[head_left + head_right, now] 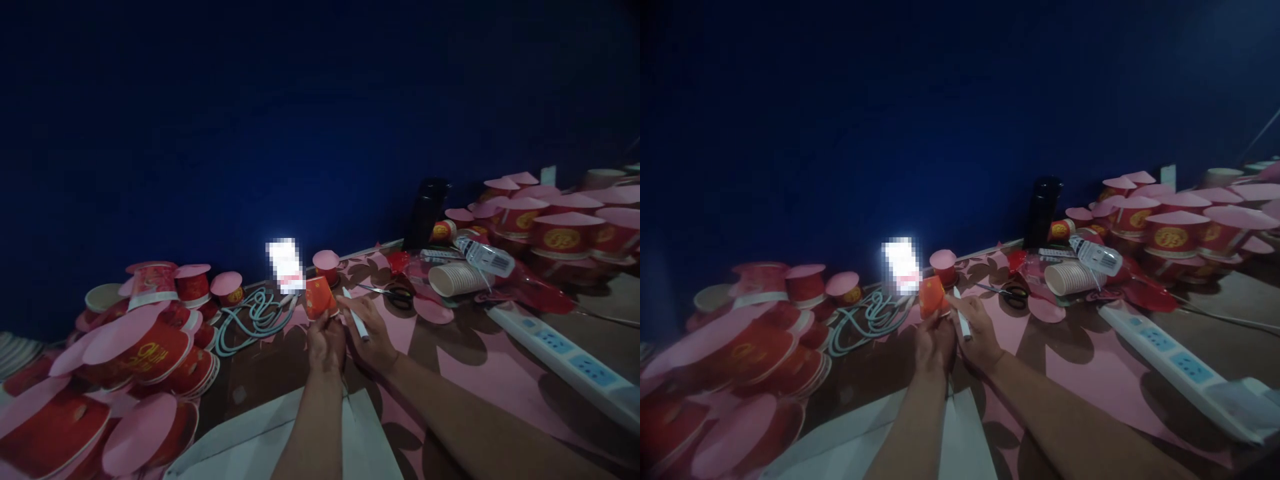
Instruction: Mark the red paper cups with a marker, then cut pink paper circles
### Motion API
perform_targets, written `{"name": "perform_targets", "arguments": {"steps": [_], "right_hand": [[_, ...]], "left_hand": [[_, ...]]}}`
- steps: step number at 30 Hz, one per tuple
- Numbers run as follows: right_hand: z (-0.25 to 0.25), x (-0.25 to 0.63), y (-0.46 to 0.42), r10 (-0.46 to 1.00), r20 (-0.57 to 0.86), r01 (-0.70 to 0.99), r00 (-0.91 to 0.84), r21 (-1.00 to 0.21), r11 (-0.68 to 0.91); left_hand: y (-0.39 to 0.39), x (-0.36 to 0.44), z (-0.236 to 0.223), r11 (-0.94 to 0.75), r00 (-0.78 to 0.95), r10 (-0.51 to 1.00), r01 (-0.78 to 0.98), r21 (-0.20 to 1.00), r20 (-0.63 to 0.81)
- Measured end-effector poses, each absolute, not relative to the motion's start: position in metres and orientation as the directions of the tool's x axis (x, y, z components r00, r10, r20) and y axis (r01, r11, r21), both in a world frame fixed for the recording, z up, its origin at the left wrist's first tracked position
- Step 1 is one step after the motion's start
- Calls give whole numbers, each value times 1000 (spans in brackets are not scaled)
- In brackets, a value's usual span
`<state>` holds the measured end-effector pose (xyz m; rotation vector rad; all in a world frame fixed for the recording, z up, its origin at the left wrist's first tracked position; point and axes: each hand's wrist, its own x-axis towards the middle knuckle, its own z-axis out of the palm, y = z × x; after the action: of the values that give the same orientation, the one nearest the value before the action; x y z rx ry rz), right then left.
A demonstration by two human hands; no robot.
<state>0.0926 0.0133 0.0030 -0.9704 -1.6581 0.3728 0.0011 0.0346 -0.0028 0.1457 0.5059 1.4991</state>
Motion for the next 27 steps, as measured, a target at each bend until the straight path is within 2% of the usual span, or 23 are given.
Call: {"name": "perform_targets", "arguments": {"steps": [4, 10, 15, 27], "right_hand": [[1, 91, 14, 756, 653, 394, -48, -683, 615], [-2, 88, 16, 741, 671, 398, 1, -681, 615], [-1, 88, 15, 745, 667, 388, -20, -681, 621], [-1, 88, 14, 775, 629, 409, -58, -693, 593]], "left_hand": [[34, 2, -1, 83, -9, 975, -915, 396, -224], [37, 2, -4, -4, -102, 973, -905, 425, -208], [39, -1, -5, 27, -99, 956, -908, 418, -276], [41, -1, -7, 31, -102, 957, -893, 448, -270]]}}
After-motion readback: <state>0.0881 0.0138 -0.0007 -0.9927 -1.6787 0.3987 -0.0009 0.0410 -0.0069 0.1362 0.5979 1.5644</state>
